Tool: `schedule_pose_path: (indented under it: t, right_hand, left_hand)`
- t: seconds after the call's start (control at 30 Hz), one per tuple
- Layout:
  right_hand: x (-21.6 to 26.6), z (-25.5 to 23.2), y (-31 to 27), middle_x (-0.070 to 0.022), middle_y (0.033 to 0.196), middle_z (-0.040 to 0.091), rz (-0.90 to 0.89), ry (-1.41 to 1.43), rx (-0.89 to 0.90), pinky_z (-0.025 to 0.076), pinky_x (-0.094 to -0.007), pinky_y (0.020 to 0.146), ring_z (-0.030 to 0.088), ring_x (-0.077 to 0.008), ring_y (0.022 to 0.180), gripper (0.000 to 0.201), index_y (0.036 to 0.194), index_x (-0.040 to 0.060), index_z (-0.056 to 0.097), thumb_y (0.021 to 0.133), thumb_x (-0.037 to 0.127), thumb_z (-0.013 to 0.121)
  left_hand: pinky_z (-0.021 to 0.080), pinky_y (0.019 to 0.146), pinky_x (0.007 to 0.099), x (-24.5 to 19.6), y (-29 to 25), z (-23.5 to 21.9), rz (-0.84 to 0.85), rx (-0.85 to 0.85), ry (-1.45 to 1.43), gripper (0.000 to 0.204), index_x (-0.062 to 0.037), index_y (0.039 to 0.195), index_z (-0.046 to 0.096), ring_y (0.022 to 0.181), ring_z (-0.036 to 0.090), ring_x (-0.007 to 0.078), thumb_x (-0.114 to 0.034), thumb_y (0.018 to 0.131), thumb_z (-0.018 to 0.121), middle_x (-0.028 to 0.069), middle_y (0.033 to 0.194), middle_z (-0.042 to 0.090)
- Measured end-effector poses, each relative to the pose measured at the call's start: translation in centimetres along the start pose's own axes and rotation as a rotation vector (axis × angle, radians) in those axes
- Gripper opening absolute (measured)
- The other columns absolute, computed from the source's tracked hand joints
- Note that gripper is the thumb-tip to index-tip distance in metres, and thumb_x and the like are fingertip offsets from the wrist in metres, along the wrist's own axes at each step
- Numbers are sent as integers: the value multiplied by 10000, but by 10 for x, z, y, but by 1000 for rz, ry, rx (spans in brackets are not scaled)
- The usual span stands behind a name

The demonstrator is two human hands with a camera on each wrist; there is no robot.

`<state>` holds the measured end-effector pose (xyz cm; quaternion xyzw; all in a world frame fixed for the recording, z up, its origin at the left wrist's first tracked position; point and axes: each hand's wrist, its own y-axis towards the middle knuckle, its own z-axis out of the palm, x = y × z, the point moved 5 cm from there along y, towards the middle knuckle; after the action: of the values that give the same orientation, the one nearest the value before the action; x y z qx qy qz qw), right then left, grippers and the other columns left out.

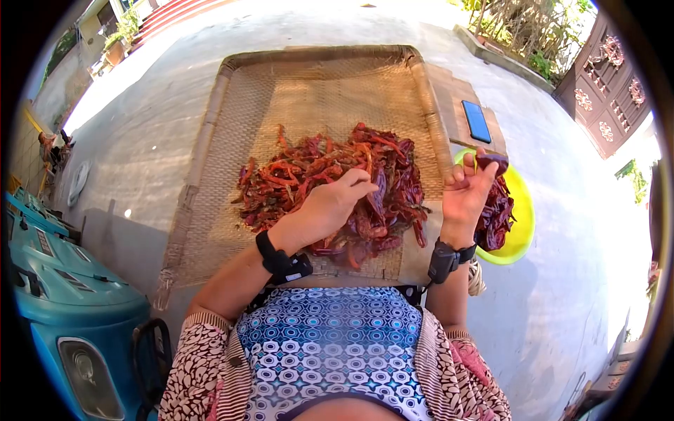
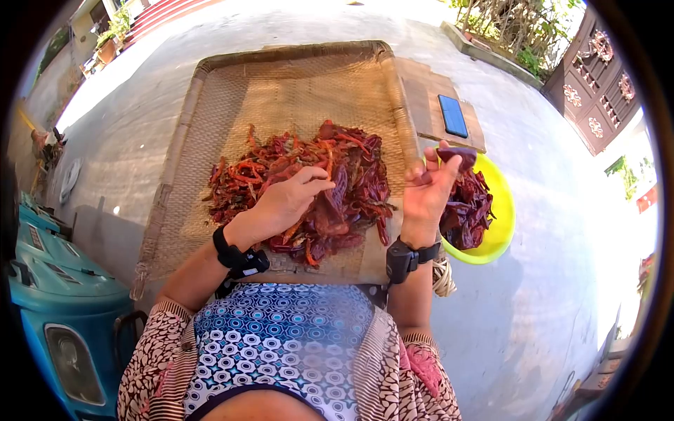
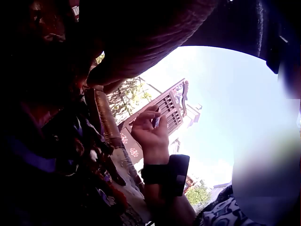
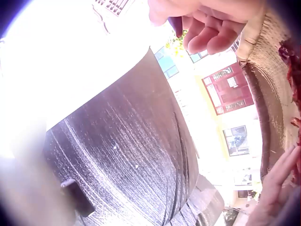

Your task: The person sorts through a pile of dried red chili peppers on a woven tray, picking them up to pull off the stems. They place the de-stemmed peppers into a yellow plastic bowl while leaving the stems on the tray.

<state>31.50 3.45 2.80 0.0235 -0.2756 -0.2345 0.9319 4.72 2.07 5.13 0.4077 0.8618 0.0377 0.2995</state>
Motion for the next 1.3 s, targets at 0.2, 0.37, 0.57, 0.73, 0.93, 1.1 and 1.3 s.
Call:
schedule_pose_path:
  t: [0.2,0.37,0.57,0.73,0.93,1.1,1.3]
  right_hand:
    - [6,-8,4,-3,931,646,93,-134,-32,456,-268,592,542,-109,677,418,1190,95,572,983,454,515]
    - [-32,45,-27,-24,934,650,223,-732,413,453,-217,571,563,-66,650,296,1179,58,578,968,263,597]
    - [-67,52,-44,6,826,611,377,-1040,645,419,-195,543,529,-49,603,234,1121,75,617,929,205,648]
    - [-58,44,-36,-6,821,621,372,-890,514,431,-205,529,538,-50,595,216,1118,53,614,956,197,617]
    - [-4,1,-3,-32,913,656,-30,-332,-43,462,-225,562,566,-79,651,269,1134,89,580,991,316,573]
    - [42,-32,4,-77,1128,596,-285,-425,-344,490,-313,795,586,-152,916,384,1236,55,513,998,355,531]
    - [38,-67,28,-151,1037,636,-471,-1337,-269,466,-358,873,607,-252,969,454,1224,-11,532,960,358,562]
  left_hand:
    - [531,744,377,5,8,14,-24,82,105,314,-107,1195,568,926,642,322,-57,885,580,77,1269,525]
    - [521,750,378,-1,10,-5,-162,-103,44,236,-84,1120,606,915,636,315,-124,889,628,74,1091,607]
    - [492,603,257,10,5,-5,-390,-2,-428,283,-25,1194,604,680,590,114,-182,959,606,68,939,633]
    - [488,573,221,17,1,-8,-423,-161,-693,318,-21,1252,568,626,557,80,-185,979,584,44,963,624]
    - [509,823,330,55,-16,-73,-489,-563,-198,380,-4,1253,554,938,603,199,-91,893,641,137,1166,586]
    - [324,1071,447,142,-73,-129,-777,-741,357,526,-69,1264,560,1256,452,338,-306,816,704,201,1289,534]
    - [241,1095,555,185,-123,-135,-1300,-673,668,512,-261,1250,605,1313,381,404,-409,774,721,189,1413,456]
